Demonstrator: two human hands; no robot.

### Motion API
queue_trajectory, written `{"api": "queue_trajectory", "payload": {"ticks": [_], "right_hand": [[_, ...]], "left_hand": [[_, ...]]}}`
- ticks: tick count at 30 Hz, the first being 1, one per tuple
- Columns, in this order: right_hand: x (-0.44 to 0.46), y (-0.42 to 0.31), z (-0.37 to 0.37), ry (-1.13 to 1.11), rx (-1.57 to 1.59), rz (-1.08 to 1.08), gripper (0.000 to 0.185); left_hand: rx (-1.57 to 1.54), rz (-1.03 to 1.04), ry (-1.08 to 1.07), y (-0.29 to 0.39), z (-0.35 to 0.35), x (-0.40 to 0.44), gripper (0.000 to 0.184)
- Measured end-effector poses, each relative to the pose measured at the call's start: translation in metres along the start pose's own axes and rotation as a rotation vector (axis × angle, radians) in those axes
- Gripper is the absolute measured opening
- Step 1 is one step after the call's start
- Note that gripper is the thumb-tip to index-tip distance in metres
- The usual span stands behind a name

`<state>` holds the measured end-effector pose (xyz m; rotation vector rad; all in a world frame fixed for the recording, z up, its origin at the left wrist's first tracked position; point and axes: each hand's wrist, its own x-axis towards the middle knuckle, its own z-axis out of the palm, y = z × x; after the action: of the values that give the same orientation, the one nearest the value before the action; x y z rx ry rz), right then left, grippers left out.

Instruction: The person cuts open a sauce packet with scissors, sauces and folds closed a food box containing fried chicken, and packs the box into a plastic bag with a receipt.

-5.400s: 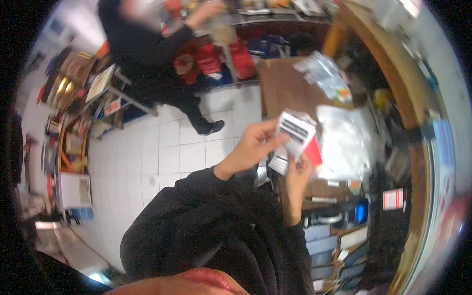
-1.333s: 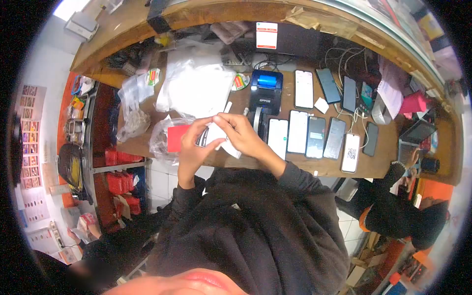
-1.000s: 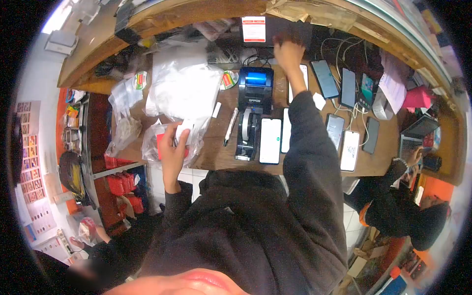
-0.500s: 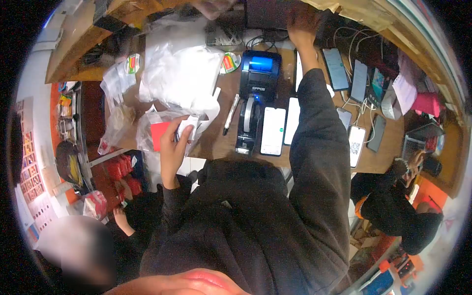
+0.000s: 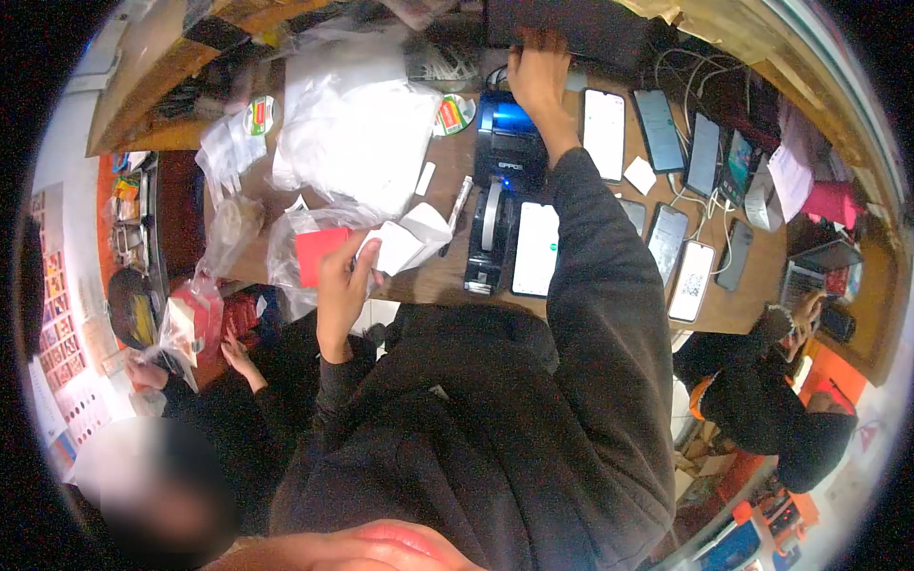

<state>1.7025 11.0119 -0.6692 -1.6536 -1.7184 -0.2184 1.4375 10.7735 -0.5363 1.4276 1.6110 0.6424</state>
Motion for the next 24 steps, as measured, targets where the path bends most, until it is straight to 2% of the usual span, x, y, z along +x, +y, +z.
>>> {"api": "queue_trajectory", "payload": {"ticks": [3, 6, 9, 12, 15, 17, 18, 19, 20, 21, 24], "right_hand": [[0.008, 0.008, 0.007, 0.070, -0.096, 0.000, 0.041], [0.027, 0.014, 0.010, 0.171, -0.223, -0.035, 0.048], [0.042, 0.018, 0.008, 0.104, -0.215, 0.030, 0.039], [0.039, 0.021, 0.017, -0.001, -0.202, 0.127, 0.040], [0.023, -0.014, -0.018, 0.076, 0.072, -0.052, 0.051], [-0.013, -0.072, -0.073, -0.256, 0.617, 0.057, 0.050], [-0.048, -0.085, -0.074, -0.286, 0.673, -0.049, 0.044], [-0.052, -0.110, -0.114, -0.570, 0.715, -0.182, 0.040], [-0.068, -0.120, -0.124, -0.716, 0.801, -0.279, 0.040], [-0.078, -0.132, -0.137, -0.800, 0.883, -0.329, 0.043], [-0.110, -0.141, -0.152, -0.796, 0.953, -0.023, 0.032]], "left_hand": [[-0.046, -0.019, -0.008, -0.005, 0.001, -0.002, 0.025], [0.032, 0.045, 0.006, -0.001, -0.001, -0.002, 0.024], [0.032, 0.127, 0.008, -0.006, -0.001, 0.001, 0.024], [0.003, 0.236, 0.050, 0.010, 0.001, 0.003, 0.021], [0.141, 0.121, -0.023, -0.006, -0.006, 0.002, 0.017], [0.121, 0.145, -0.022, -0.001, -0.006, 0.005, 0.016], [0.109, 0.153, -0.027, 0.002, -0.005, 0.004, 0.017], [0.079, 0.184, -0.015, 0.003, -0.004, 0.006, 0.017], [0.048, 0.216, -0.005, 0.003, -0.004, 0.010, 0.019], [0.019, 0.251, 0.001, 0.007, -0.005, 0.016, 0.020], [0.103, 0.368, 0.057, 0.038, -0.023, 0.032, 0.022]]}}
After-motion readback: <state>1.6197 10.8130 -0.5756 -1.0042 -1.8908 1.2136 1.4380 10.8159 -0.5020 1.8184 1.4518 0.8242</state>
